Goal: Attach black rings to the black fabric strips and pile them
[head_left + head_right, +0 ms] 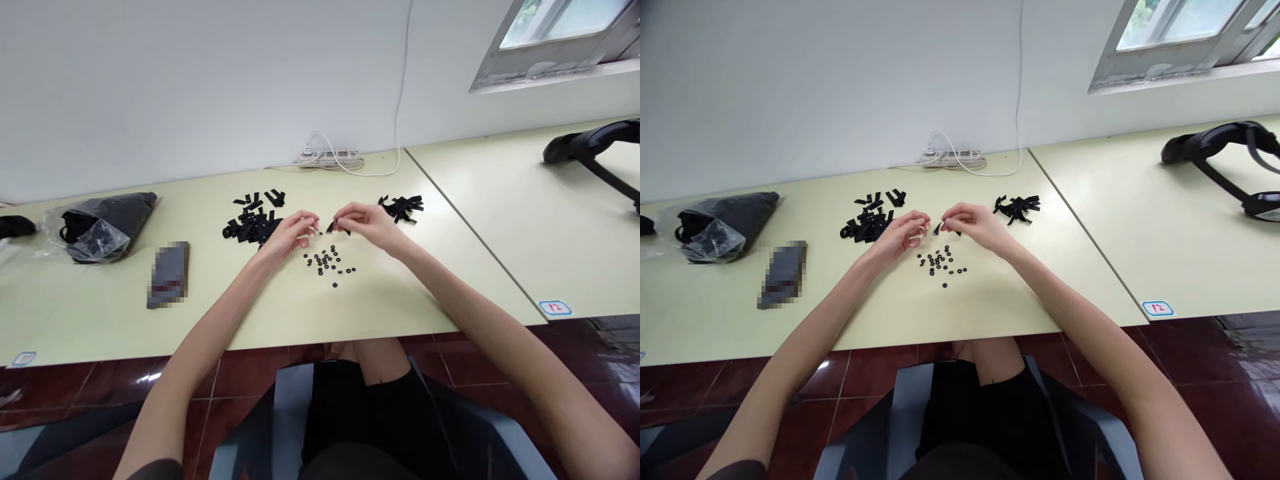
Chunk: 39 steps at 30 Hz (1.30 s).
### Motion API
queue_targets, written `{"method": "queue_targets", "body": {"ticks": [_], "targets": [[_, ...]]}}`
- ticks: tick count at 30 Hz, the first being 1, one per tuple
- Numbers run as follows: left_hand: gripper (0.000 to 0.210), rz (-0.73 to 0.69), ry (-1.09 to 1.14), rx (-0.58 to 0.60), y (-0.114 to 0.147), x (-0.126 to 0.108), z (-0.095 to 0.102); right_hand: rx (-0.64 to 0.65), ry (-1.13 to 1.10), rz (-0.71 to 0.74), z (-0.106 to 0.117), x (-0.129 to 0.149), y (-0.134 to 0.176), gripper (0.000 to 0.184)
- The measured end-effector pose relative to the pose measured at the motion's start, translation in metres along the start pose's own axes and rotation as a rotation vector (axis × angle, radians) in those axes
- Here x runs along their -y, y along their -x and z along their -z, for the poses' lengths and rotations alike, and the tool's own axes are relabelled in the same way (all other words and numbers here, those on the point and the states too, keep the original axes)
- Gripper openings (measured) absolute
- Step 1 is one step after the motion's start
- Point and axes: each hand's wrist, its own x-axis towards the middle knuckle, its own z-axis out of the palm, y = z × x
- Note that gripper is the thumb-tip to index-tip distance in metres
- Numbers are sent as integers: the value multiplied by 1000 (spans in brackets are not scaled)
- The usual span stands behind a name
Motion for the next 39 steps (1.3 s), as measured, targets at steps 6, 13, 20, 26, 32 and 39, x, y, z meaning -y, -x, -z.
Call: {"method": "queue_targets", "body": {"ticks": [6, 13, 20, 26, 32, 39], "targets": [[14, -6, 300, -184, -5, -13, 8, -335, -110, -92, 51, -14, -13, 49], [4, -147, -134, -220, -6, -3, 12, -693, 459, -161, 111, -43, -12, 12], [12, -420, -919, -264, -10, 8, 32, -675, 697, -28, 97, -41, -14, 24], [11, -381, -1074, -268, -13, 17, 50, 168, 600, -49, 15, -5, 5, 37], [16, -366, -1068, -231, -15, 20, 56, 475, 587, -108, -7, 10, 22, 67], [22, -414, -987, -256, -15, 17, 55, 470, 507, -69, -12, 0, 20, 33]]}}
